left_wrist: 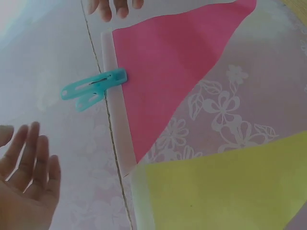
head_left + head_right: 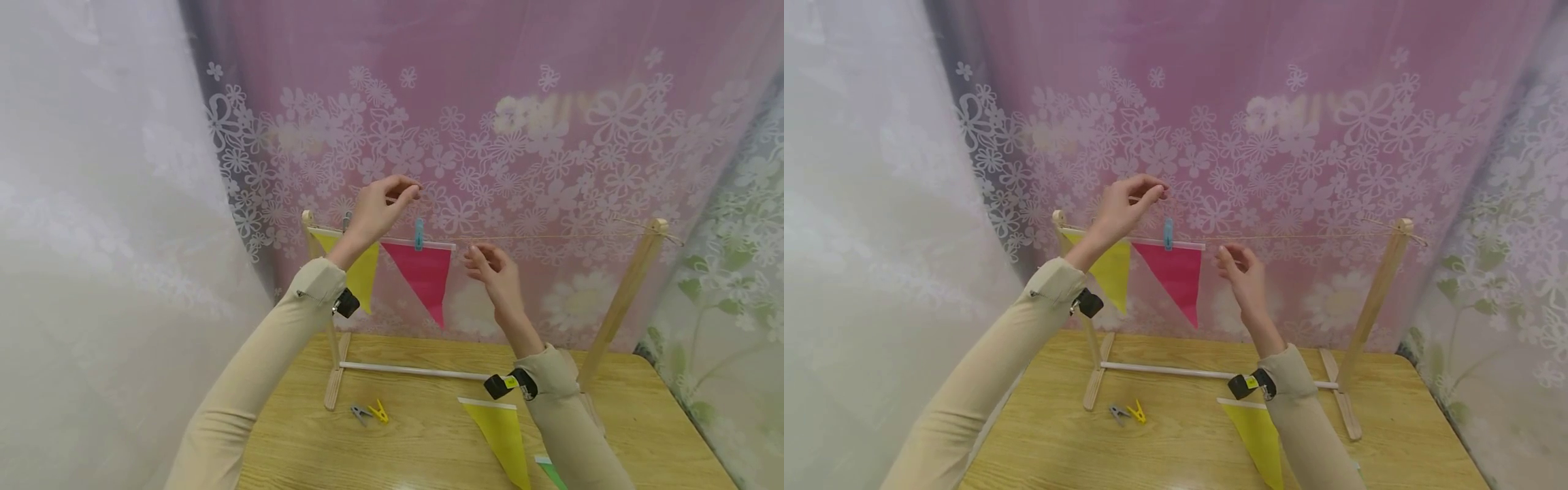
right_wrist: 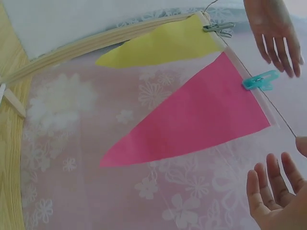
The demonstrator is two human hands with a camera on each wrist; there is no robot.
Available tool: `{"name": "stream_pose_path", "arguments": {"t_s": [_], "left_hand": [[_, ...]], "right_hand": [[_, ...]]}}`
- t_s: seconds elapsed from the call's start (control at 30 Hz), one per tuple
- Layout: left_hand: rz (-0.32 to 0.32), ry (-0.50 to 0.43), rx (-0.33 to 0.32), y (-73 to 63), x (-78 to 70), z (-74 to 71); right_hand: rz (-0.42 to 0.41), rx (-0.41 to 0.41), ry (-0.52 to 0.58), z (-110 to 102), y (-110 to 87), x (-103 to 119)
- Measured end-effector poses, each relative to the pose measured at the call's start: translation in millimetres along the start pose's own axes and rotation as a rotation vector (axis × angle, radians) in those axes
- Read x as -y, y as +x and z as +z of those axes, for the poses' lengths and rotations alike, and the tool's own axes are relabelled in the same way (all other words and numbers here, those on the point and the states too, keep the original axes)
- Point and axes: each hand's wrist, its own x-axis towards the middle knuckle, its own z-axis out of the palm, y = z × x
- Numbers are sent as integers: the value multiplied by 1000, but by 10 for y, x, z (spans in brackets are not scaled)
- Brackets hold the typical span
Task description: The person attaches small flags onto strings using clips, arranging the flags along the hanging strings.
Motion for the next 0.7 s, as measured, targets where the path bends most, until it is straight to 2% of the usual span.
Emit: {"name": "stream_pose_path", "arguments": {"t_s": [0.17,0.4,0.5,0.7], "left_hand": [[84,-40,-129,-122,13,5],[128,-128,-204,-390,127,16],[113,-138,-228,-522,222,41],[2,-219,-253,-796,423,103]], "right_hand": [[-16,-67,7,-102,-93,-44],[-36,-99,37,-233,-217,-135],[-31,-104,67,-298,-260,-186],[-9,-110,62,-426,-361,-312]]}}
